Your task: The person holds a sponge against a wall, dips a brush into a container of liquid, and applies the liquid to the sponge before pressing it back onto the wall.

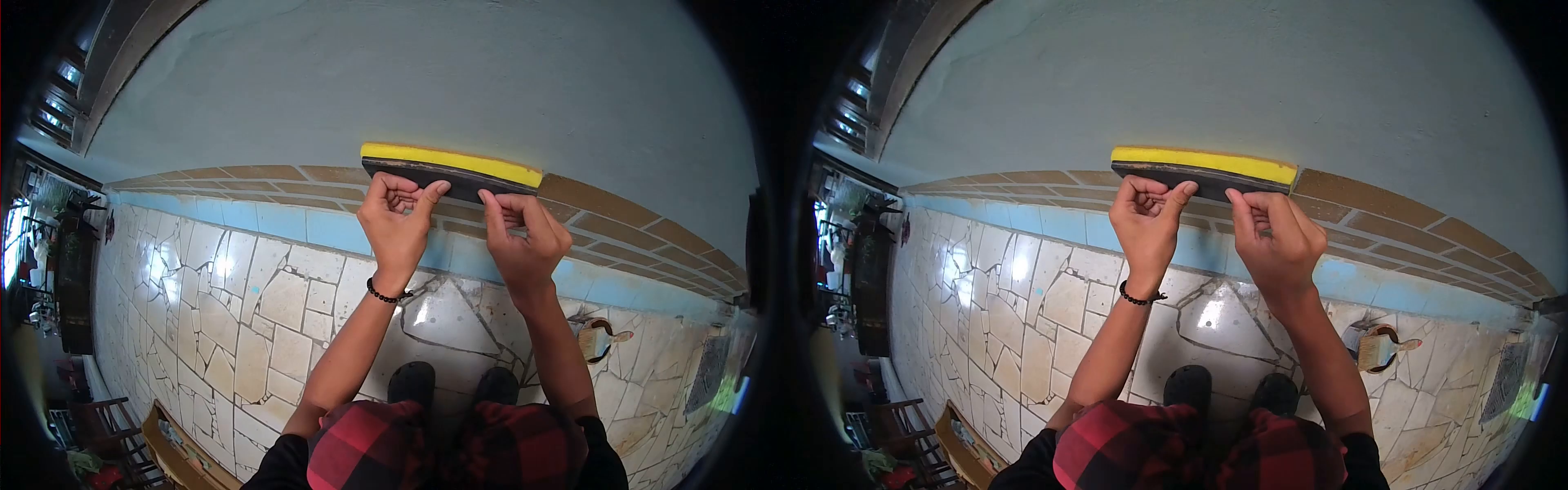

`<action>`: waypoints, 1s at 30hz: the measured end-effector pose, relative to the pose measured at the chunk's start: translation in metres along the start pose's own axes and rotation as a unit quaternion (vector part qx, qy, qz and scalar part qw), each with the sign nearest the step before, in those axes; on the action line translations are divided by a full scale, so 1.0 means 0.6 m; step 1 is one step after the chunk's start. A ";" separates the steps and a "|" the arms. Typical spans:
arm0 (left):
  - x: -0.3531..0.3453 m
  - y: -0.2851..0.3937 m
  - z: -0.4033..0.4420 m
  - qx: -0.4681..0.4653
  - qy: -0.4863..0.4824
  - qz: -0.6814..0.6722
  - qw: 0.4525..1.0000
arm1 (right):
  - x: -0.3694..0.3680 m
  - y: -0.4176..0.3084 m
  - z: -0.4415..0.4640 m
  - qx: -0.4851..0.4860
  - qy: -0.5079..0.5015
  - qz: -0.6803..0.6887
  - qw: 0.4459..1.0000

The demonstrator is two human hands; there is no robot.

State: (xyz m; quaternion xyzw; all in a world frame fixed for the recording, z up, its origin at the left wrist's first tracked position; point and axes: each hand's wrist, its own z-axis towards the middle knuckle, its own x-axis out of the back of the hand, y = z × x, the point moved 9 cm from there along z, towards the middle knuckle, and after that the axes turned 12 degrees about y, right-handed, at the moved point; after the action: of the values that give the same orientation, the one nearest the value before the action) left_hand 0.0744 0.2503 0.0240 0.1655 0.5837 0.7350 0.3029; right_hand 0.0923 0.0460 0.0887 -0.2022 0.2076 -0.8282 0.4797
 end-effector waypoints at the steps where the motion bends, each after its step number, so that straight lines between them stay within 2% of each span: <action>1: -0.001 -0.001 0.001 -0.008 0.001 -0.005 1.000 | 0.000 0.002 0.000 -0.004 0.001 0.000 1.000; 19: -0.012 0.000 0.011 -0.032 0.017 0.014 0.999 | -0.014 0.026 0.001 -0.017 0.017 -0.005 1.000; 25: -0.001 -0.017 0.019 0.001 -0.033 -0.014 0.999 | -0.011 0.019 0.000 -0.014 -0.005 -0.015 1.000; 26: 0.005 -0.017 0.022 -0.001 -0.046 0.016 0.999 | -0.009 0.018 0.000 -0.014 -0.005 -0.014 1.000; 30: 0.028 -0.003 0.029 -0.040 0.007 0.057 0.998 | -0.006 0.014 -0.002 -0.011 -0.002 -0.013 1.000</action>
State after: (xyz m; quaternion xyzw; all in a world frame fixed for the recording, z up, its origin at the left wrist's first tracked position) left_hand 0.0726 0.2747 0.0248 0.1809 0.5457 0.7749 0.2626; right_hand 0.0991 0.0453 0.0826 -0.2120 0.2127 -0.8315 0.4673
